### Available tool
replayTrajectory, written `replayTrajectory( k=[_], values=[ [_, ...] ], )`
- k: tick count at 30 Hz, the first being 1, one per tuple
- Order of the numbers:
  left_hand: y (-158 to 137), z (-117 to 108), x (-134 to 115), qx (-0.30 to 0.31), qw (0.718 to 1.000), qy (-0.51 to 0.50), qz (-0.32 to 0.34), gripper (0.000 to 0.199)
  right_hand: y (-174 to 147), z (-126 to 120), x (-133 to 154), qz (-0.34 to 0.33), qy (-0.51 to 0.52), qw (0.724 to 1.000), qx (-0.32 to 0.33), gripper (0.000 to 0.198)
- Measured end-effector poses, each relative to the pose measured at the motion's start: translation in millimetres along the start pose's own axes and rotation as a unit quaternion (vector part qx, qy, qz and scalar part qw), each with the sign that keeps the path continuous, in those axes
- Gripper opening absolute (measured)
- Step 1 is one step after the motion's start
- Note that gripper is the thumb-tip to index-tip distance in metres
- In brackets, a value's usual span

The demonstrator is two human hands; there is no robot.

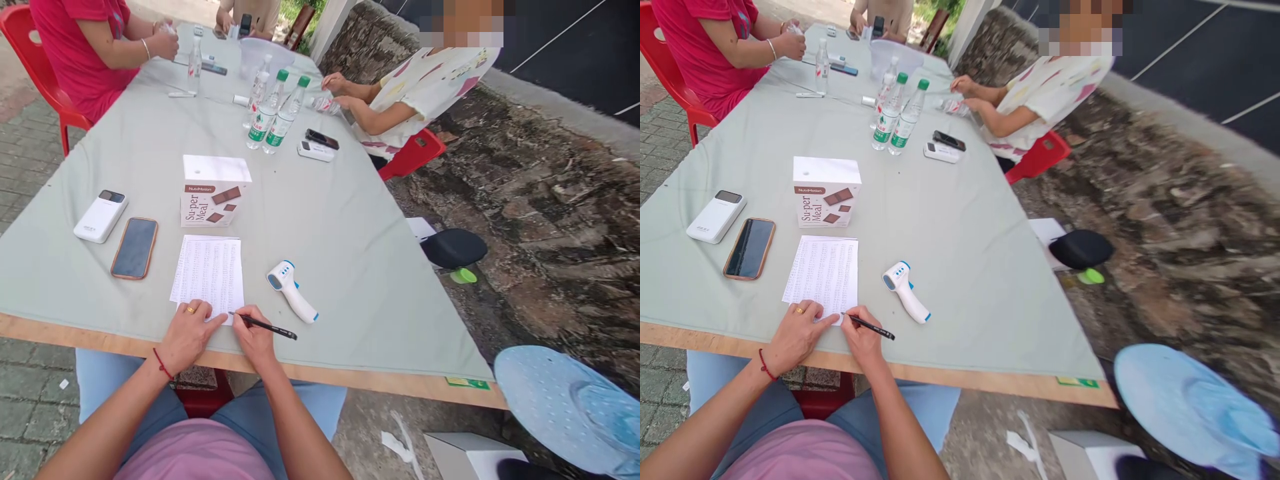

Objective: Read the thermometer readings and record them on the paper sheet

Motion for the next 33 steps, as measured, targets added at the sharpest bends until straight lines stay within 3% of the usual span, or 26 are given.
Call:
replayTrajectory(
  k=[33],
  values=[
    [-0.4,-2.7,0.7,0.006,1.000,-0.006,0.001,0.037,-0.6,0.9,0.9,-0.009,-0.021,1.000,0.006,0.012]
  ],
)
Point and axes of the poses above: each hand's wrist, its own y-axis towards the middle knuckle, its own z-axis out of the palm, x = y × z, the point moved 3 cm from there along y, towards the middle knuckle, and after that the axes turned 3 degrees about -x, right-handed, at the moved point
